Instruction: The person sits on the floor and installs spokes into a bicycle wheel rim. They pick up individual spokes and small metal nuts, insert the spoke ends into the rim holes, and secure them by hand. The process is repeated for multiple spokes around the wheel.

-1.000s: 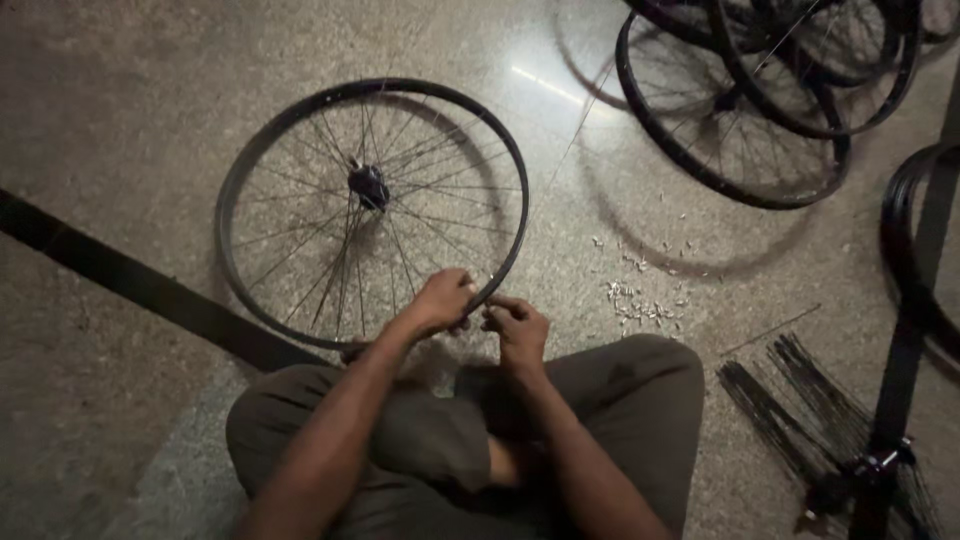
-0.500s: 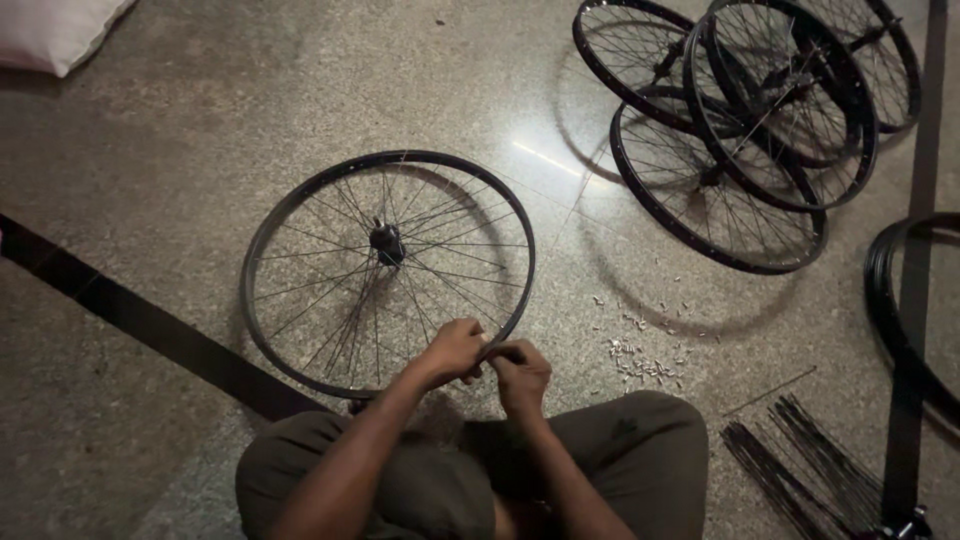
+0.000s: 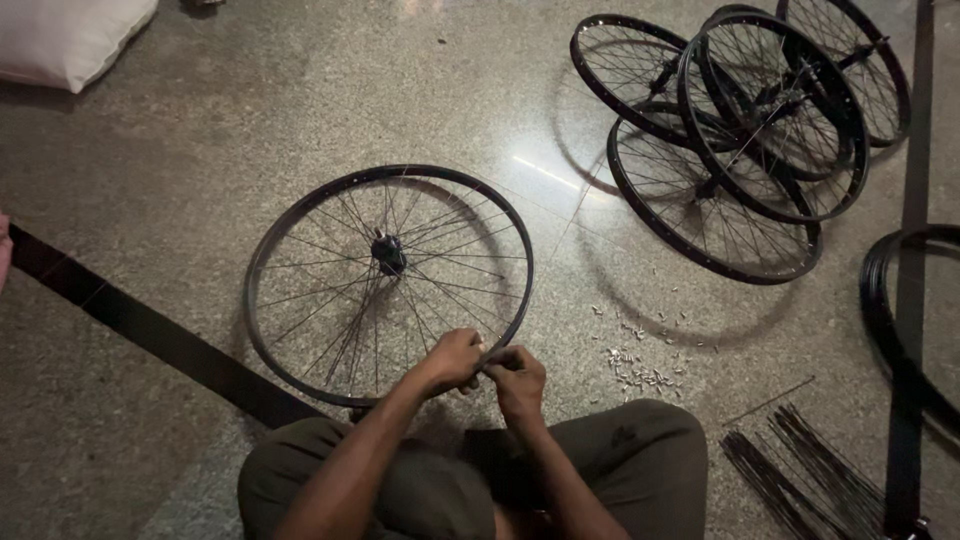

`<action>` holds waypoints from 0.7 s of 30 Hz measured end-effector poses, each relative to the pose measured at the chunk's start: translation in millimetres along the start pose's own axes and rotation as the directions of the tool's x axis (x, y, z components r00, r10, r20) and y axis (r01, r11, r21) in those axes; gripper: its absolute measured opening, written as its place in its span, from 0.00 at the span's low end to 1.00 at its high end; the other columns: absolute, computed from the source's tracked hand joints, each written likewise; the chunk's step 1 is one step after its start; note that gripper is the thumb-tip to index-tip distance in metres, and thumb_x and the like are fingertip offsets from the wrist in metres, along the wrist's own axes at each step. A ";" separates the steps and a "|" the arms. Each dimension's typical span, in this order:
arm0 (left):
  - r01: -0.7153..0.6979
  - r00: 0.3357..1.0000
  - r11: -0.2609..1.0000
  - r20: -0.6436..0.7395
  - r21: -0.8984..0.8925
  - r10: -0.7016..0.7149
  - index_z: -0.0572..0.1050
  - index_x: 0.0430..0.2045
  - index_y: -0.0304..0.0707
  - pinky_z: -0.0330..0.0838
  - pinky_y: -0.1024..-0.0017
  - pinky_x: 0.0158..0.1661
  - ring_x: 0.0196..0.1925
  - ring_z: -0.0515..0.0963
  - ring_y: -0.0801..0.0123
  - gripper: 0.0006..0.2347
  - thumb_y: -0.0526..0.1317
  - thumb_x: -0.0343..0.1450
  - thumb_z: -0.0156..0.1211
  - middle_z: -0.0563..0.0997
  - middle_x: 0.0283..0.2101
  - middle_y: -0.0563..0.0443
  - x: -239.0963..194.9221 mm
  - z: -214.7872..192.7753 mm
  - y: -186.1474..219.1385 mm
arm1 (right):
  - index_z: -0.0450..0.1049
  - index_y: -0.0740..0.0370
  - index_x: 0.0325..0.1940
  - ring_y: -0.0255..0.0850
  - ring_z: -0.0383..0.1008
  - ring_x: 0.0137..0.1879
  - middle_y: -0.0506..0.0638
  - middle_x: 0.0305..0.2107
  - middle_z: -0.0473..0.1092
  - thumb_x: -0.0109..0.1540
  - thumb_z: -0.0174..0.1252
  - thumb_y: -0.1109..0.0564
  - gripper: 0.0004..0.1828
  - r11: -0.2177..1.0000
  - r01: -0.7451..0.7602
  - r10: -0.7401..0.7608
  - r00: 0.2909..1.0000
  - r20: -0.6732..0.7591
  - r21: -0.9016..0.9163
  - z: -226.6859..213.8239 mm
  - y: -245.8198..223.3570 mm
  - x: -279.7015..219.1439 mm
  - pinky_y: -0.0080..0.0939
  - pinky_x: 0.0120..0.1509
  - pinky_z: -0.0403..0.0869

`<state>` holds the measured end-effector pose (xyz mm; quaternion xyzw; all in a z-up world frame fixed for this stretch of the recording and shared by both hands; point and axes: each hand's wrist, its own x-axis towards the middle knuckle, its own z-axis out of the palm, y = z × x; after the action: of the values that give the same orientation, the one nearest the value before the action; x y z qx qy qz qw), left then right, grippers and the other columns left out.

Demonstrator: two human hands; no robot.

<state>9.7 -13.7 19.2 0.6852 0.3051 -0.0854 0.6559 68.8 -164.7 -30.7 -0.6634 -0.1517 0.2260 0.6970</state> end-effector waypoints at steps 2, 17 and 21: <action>-0.008 1.000 1.000 -0.009 0.014 0.008 0.72 0.31 0.27 0.74 0.64 0.16 0.18 0.81 0.61 0.09 0.38 0.74 0.51 0.79 0.24 0.41 -1.5 -0.3 0.1 | 0.77 0.68 0.32 0.34 0.75 0.35 0.49 0.27 0.76 0.54 0.64 0.67 0.04 1.000 -0.013 0.013 1.000 0.006 -0.024 1.4 -1.4 -0.2 0.35 0.40 0.75; 0.020 1.000 0.994 -0.012 0.104 -0.019 0.74 0.33 0.28 0.76 0.62 0.22 0.23 0.82 0.58 0.09 0.39 0.72 0.55 0.81 0.26 0.42 19.7 -22.0 -20.6 | 0.79 0.69 0.34 0.38 0.72 0.32 0.52 0.27 0.75 0.53 0.67 0.68 0.06 0.973 -0.233 0.232 0.968 0.099 -0.002 -1.5 -2.7 12.7 0.39 0.37 0.70; -0.271 0.951 0.868 -0.026 0.415 0.310 0.78 0.29 0.26 0.74 0.60 0.27 0.26 0.81 0.58 0.11 0.40 0.71 0.63 0.81 0.26 0.40 36.3 -27.5 -40.9 | 0.79 0.69 0.34 0.39 0.75 0.35 0.51 0.28 0.76 0.52 0.67 0.70 0.07 0.978 -0.204 0.198 0.973 0.118 0.043 -2.3 0.9 9.9 0.39 0.41 0.75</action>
<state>9.2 21.7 -30.7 0.8476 0.2038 -0.0158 0.4897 78.4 -161.5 -32.7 -0.6423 -0.1168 0.3365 0.6786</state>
